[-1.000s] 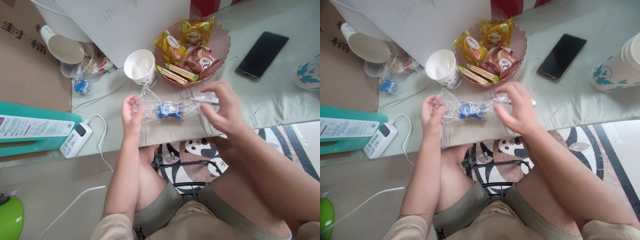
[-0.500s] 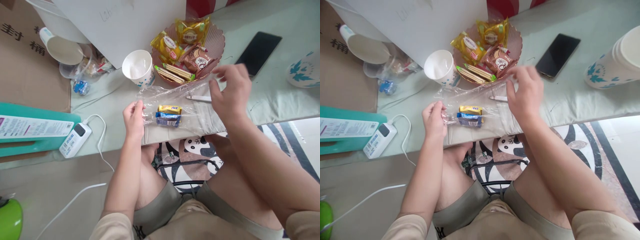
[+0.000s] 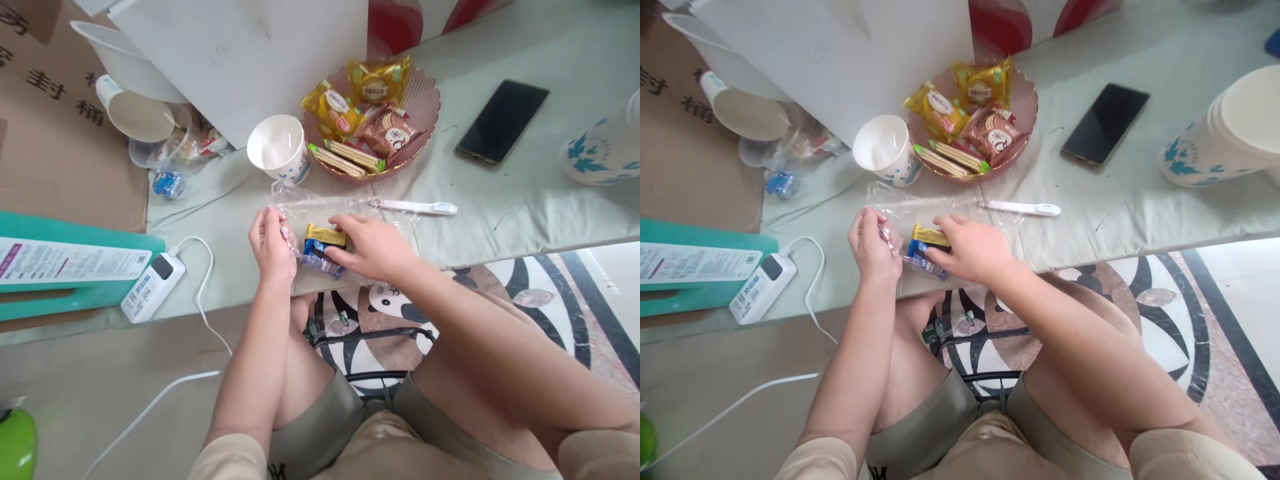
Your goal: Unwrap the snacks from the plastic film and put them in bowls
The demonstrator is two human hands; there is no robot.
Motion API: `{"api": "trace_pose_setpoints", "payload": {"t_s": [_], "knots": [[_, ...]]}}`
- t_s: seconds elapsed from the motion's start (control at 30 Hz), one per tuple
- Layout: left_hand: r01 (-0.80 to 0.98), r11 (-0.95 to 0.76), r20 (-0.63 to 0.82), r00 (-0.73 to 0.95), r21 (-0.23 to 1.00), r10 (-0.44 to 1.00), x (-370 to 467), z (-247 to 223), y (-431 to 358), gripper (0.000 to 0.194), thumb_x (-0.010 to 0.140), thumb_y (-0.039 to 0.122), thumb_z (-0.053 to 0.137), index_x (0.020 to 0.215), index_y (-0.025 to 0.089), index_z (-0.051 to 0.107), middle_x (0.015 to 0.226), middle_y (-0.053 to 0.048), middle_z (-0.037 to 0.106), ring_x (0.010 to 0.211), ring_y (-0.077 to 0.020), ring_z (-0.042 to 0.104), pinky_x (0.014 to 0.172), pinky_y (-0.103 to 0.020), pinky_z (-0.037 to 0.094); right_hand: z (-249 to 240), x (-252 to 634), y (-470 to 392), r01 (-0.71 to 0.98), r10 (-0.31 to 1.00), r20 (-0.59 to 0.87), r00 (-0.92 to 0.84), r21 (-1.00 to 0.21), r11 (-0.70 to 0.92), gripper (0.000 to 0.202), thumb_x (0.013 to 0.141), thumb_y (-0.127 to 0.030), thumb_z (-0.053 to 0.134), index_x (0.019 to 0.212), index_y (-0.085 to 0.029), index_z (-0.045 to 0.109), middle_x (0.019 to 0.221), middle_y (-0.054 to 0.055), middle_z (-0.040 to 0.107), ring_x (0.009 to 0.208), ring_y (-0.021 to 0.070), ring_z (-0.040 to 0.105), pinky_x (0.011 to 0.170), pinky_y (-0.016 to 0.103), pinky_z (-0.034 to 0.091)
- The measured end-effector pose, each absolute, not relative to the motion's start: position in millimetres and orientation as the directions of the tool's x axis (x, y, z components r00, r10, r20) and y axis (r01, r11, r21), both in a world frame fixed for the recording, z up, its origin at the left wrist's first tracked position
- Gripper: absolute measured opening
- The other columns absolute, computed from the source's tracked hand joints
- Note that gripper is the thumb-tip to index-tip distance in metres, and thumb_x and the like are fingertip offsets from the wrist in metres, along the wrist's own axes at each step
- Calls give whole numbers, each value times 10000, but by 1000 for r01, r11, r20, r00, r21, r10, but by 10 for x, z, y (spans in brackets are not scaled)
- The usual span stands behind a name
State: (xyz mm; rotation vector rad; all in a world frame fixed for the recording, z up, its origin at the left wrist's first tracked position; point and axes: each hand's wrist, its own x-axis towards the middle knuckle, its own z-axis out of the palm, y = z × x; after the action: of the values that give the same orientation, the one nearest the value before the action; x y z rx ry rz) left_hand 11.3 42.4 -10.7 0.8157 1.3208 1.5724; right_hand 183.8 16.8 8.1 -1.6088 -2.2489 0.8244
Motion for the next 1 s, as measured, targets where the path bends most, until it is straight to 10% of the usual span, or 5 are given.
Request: {"api": "trace_pose_setpoints", "payload": {"t_s": [1.0], "knots": [[-329, -13, -241, -716, 944, 655, -96, -196, 696, 426, 827, 509, 564, 751, 248, 236, 545, 124, 191, 403, -54, 171, 421, -241, 136, -28, 1653, 15, 649, 864, 128, -486, -610, 455, 445, 948, -320, 619, 1361, -154, 601, 1287, 171, 670, 1200, 351, 596, 990, 477, 476]]}}
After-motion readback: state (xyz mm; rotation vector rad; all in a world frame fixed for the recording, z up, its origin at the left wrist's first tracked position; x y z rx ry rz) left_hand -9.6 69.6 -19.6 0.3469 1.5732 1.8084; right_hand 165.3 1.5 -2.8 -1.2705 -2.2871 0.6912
